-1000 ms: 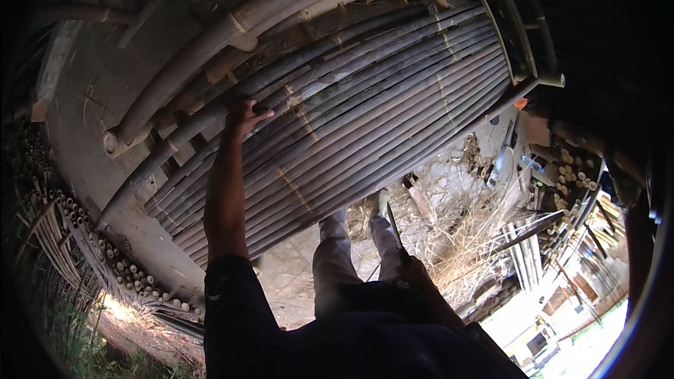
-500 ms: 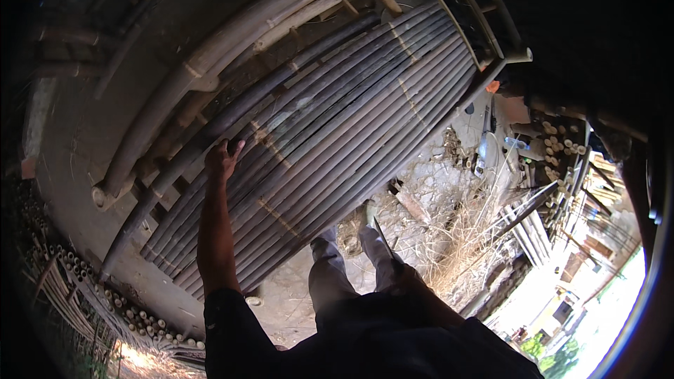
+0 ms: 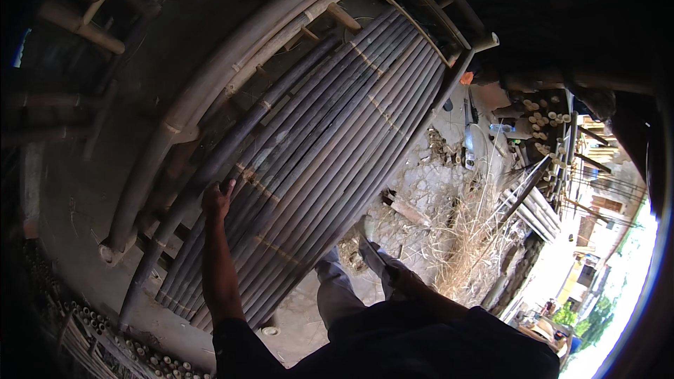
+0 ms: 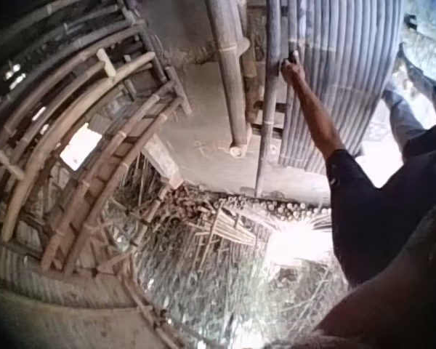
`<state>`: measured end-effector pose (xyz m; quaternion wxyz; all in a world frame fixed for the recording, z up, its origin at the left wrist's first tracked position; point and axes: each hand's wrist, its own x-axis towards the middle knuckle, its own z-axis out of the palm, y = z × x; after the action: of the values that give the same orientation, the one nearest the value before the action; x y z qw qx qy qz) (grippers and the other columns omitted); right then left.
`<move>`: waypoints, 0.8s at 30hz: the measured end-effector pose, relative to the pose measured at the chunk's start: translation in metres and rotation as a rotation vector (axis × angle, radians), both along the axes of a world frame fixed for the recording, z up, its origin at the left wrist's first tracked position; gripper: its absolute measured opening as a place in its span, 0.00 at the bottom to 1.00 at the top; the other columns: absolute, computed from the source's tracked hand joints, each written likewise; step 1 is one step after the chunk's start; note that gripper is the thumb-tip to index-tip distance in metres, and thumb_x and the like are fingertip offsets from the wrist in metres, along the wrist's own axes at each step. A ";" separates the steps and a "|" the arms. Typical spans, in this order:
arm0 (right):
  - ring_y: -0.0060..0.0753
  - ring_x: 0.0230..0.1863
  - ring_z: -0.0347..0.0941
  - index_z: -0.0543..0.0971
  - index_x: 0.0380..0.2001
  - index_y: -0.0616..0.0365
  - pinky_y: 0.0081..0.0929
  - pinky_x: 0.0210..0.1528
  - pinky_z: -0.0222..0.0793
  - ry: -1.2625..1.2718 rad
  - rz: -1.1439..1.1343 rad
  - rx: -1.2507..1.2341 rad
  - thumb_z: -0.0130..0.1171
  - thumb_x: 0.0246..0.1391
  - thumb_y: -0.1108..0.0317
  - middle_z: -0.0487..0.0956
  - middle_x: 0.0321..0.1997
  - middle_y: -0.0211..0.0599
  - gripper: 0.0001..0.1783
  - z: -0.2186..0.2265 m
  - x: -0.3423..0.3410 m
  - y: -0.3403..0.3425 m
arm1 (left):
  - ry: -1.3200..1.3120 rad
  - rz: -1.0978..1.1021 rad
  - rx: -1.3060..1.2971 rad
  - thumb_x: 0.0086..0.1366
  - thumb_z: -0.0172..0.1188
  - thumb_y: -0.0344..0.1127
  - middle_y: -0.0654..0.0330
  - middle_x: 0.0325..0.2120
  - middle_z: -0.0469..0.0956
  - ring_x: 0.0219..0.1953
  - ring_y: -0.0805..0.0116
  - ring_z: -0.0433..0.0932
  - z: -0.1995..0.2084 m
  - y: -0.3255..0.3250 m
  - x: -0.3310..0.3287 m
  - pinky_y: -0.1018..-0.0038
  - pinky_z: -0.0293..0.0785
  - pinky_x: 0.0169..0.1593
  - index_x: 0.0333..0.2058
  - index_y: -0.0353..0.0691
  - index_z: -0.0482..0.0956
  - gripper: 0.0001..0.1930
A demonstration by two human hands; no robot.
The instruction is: The person uses a machete to split long bamboo poles into thin strips. They repeatedly select bamboo from a rack, split it lengthwise, and separate the resulting strips, working in a covered outdoor area with stacks of bamboo and debris on the ground.
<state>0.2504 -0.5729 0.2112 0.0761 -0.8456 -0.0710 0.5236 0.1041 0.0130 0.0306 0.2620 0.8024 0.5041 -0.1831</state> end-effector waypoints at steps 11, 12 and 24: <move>0.54 0.45 0.81 0.81 0.41 0.59 0.49 0.43 0.76 0.098 -0.133 -0.118 0.72 0.39 0.44 0.83 0.38 0.53 0.33 0.001 0.006 0.026 | -0.310 0.137 -0.201 0.50 0.68 0.69 0.46 0.42 0.82 0.47 0.48 0.80 0.001 0.018 0.014 0.61 0.74 0.50 0.49 0.34 0.79 0.42; 0.53 0.44 0.81 0.81 0.41 0.59 0.48 0.43 0.77 0.125 -0.150 -0.158 0.73 0.38 0.45 0.83 0.38 0.53 0.33 -0.004 0.010 0.025 | -0.304 0.152 -0.190 0.50 0.67 0.70 0.46 0.42 0.82 0.47 0.48 0.80 -0.002 0.019 0.012 0.61 0.74 0.50 0.49 0.34 0.79 0.43; 0.37 0.26 0.82 0.82 0.28 0.57 0.35 0.28 0.77 0.100 0.038 -0.134 0.73 0.41 0.51 0.82 0.23 0.39 0.20 -0.027 0.015 -0.035 | -0.050 0.150 0.713 0.66 0.45 0.69 0.49 0.51 0.77 0.56 0.49 0.74 -0.011 0.051 -0.055 0.41 0.60 0.63 0.53 0.40 0.75 0.36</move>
<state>0.2655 -0.6076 0.1845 0.0128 -0.8200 -0.0482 0.5702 0.0495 0.0644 0.0198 -0.0092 0.8083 0.5871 0.0436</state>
